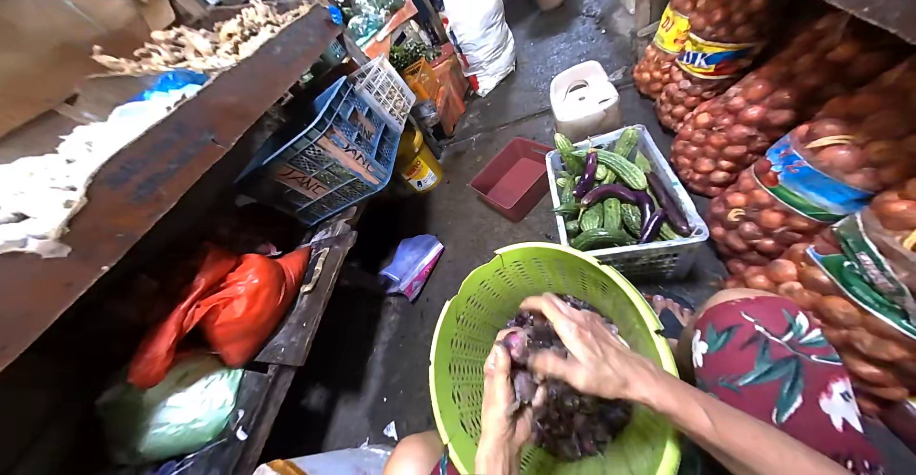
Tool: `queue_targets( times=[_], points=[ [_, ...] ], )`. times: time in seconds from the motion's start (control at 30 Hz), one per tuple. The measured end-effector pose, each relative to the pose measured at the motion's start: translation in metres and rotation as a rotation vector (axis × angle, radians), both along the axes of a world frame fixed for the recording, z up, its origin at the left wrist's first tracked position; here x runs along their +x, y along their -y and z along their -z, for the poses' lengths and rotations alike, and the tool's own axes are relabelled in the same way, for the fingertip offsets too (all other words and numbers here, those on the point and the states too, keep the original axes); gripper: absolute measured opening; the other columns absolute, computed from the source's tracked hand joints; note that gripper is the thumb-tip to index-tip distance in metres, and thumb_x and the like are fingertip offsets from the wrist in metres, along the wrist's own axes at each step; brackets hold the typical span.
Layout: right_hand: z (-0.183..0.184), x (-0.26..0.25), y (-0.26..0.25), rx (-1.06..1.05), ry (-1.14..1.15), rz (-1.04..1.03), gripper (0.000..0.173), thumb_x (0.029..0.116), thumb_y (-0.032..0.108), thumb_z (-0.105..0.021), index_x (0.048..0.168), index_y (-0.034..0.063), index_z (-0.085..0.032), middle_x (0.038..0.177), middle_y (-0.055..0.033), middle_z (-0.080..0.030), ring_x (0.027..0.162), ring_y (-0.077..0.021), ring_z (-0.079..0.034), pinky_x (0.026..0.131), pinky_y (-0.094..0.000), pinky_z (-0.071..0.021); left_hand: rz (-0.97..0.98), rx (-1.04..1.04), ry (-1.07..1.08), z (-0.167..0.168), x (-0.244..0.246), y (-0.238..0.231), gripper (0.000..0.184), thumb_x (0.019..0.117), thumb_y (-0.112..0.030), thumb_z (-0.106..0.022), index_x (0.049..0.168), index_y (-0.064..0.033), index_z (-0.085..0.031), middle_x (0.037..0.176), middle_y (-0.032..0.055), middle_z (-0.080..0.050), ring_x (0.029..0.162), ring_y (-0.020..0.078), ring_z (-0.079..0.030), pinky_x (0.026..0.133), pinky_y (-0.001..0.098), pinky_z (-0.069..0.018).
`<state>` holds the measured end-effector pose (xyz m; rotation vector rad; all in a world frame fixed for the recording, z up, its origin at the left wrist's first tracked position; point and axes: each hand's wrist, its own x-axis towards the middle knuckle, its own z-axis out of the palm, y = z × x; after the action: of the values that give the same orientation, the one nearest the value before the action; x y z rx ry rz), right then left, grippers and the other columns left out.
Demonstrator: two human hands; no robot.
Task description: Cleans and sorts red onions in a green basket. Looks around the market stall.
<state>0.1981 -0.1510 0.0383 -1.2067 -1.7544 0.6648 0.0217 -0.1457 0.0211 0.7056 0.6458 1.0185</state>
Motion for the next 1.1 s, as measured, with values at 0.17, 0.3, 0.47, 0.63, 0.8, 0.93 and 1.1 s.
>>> queue_targets(
  times=[0.17, 0.3, 0.47, 0.63, 0.8, 0.93, 1.1],
  points=[
    [-0.012, 0.022, -0.011, -0.313, 0.071, 0.050, 0.045, 0.1080, 0.041, -0.036, 0.124, 0.0047, -0.057, 0.094, -0.0152, -0.065, 0.082, -0.0321, -0.066, 0.069, -0.0532, -0.0506, 0.321, -0.093, 0.233, 0.024, -0.021, -0.017, 0.058, 0.0818, -0.066, -0.070, 0.107, -0.0142, -0.075, 0.095, 0.0063, -0.074, 0.064, 0.0093, -0.067, 0.051, 0.0199, -0.0530],
    [0.006, 0.015, -0.005, -0.069, -0.112, -0.102, 0.037, 0.1054, 0.035, -0.047, 0.097, 0.0061, -0.068, 0.068, -0.0054, -0.060, 0.060, -0.0150, -0.059, 0.057, -0.0354, -0.0489, 0.586, 0.100, 0.280, 0.027, -0.034, -0.029, 0.051, 0.0898, -0.064, -0.064, 0.112, -0.0194, -0.073, 0.114, 0.0050, -0.071, 0.070, 0.0082, -0.067, 0.053, 0.0185, -0.0516],
    [0.013, -0.007, 0.004, 0.302, 0.022, -0.047, 0.051, 0.1045, 0.052, -0.041, 0.081, 0.0103, -0.059, 0.060, -0.0030, -0.049, 0.052, -0.0158, -0.052, 0.046, -0.0339, -0.0394, 0.648, 0.271, 0.202, 0.012, -0.041, -0.037, 0.041, 0.0976, -0.052, -0.061, 0.122, -0.0201, -0.071, 0.104, -0.0011, -0.073, 0.069, 0.0018, -0.065, 0.054, 0.0147, -0.0505],
    [0.015, -0.013, 0.005, 0.450, 0.137, 0.013, 0.057, 0.0947, 0.065, -0.050, 0.075, 0.0118, -0.055, 0.059, -0.0009, -0.047, 0.051, -0.0142, -0.050, 0.044, -0.0310, -0.0379, 0.658, 0.329, 0.152, 0.002, -0.038, -0.041, 0.036, 0.0992, -0.046, -0.062, 0.120, -0.0176, -0.070, 0.105, -0.0052, -0.072, 0.069, -0.0028, -0.063, 0.055, 0.0120, -0.0495],
    [0.016, -0.012, 0.006, 0.494, 0.183, 0.021, 0.050, 0.0980, 0.057, -0.048, 0.076, 0.0132, -0.055, 0.060, 0.0000, -0.048, 0.051, -0.0141, -0.050, 0.045, -0.0301, -0.0383, 0.691, 0.337, 0.110, 0.000, -0.037, -0.042, 0.033, 0.0995, -0.046, -0.062, 0.117, -0.0190, -0.070, 0.093, -0.0053, -0.071, 0.061, -0.0029, -0.060, 0.050, 0.0118, -0.0470],
    [0.016, -0.011, 0.005, 0.508, 0.195, 0.038, 0.053, 0.0970, 0.061, -0.048, 0.076, 0.0129, -0.055, 0.060, -0.0002, -0.048, 0.051, -0.0144, -0.050, 0.045, -0.0302, -0.0384, 0.704, 0.354, 0.100, -0.001, -0.036, -0.044, 0.033, 0.0991, -0.046, -0.063, 0.117, -0.0191, -0.070, 0.099, -0.0051, -0.071, 0.063, -0.0033, -0.060, 0.050, 0.0116, -0.0467],
    [0.016, -0.012, 0.005, 0.515, 0.208, 0.041, 0.053, 0.0986, 0.061, -0.047, 0.076, 0.0134, -0.055, 0.060, 0.0000, -0.048, 0.052, -0.0147, -0.051, 0.045, -0.0300, -0.0396, 0.722, 0.366, 0.099, -0.001, -0.037, -0.046, 0.032, 0.0997, -0.045, -0.062, 0.118, -0.0200, -0.070, 0.104, -0.0059, -0.070, 0.065, -0.0042, -0.060, 0.051, 0.0110, -0.0464]
  ],
)
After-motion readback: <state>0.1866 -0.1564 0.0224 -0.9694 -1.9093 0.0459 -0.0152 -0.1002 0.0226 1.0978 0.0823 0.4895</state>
